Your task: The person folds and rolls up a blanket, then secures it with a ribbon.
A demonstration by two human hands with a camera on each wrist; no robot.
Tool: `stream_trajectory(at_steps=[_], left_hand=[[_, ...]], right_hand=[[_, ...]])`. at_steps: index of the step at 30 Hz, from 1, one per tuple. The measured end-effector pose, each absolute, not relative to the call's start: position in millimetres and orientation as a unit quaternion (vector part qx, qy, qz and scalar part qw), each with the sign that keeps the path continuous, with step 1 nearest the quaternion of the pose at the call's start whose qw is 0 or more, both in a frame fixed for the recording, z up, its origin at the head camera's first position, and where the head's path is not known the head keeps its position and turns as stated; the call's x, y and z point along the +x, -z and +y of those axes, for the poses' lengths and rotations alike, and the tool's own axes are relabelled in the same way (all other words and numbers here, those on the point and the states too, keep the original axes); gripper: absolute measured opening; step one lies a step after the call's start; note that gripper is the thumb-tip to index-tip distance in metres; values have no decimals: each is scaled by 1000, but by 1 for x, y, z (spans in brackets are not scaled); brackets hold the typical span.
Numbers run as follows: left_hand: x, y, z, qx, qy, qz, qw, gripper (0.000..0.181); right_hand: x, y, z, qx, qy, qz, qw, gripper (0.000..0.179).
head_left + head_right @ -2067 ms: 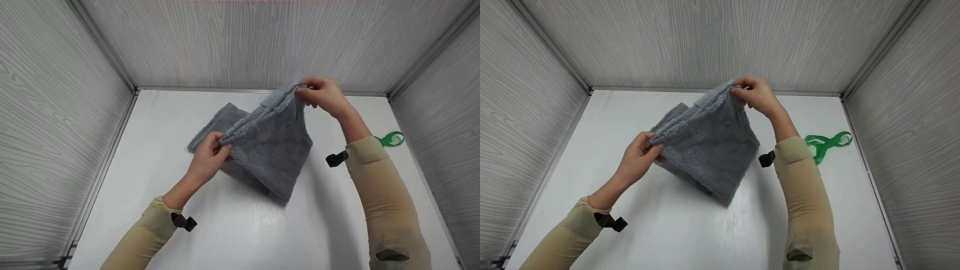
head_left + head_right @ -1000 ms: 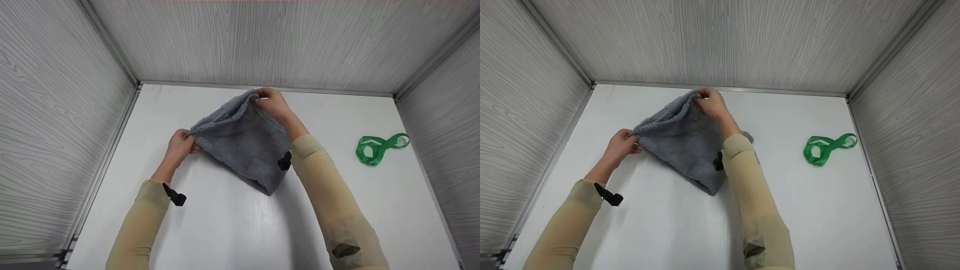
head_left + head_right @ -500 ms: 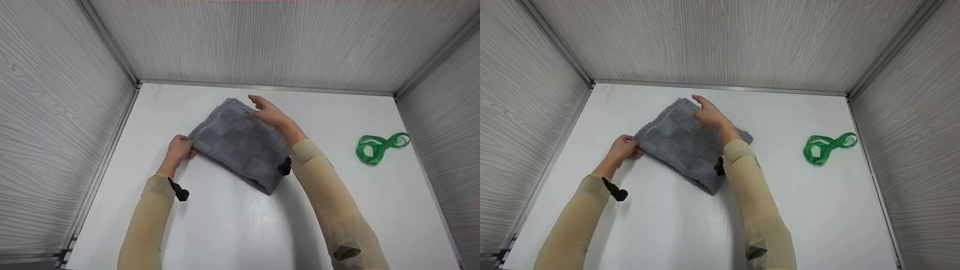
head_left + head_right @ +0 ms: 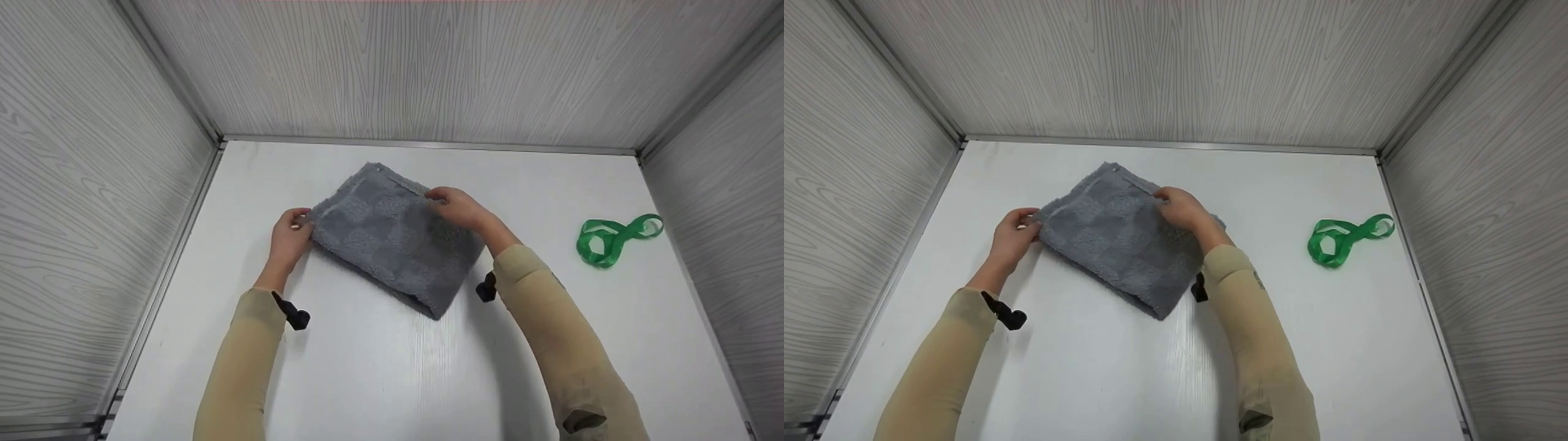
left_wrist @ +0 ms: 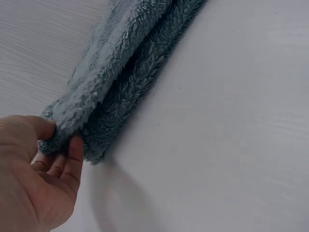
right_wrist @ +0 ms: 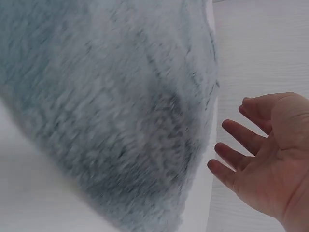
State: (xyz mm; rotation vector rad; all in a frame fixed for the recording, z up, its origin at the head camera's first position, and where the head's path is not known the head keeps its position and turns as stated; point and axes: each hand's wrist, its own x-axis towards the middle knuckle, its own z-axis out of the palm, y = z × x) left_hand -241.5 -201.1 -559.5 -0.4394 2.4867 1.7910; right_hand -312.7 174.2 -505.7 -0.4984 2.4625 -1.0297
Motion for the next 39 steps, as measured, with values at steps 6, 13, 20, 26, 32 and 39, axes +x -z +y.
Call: stream_trajectory(at_steps=[6, 13, 20, 26, 32, 39], left_hand=[[-244, 563, -206, -147, -519, 842, -3, 40], [-242, 562, -206, -147, -422, 895, 8, 55], [-241, 549, -185, -40, -340, 940, -6, 68], [-233, 539, -149, 97, -238, 966, 40, 69], [-209, 533, -104, 256, -185, 939, 137, 70], [-179, 539, -55, 376, -119, 907, 148, 65]], right_hand=[[-310, 522, 199, -181, 298, 917, 195, 44], [-310, 533, 231, -141, 289, 928, 190, 48], [-311, 539, 251, -128, 281, 933, 184, 51], [-308, 544, 257, -160, 264, 939, 149, 51], [-299, 551, 259, -194, 212, 949, 130, 54], [-290, 554, 257, -235, 172, 952, 94, 55]])
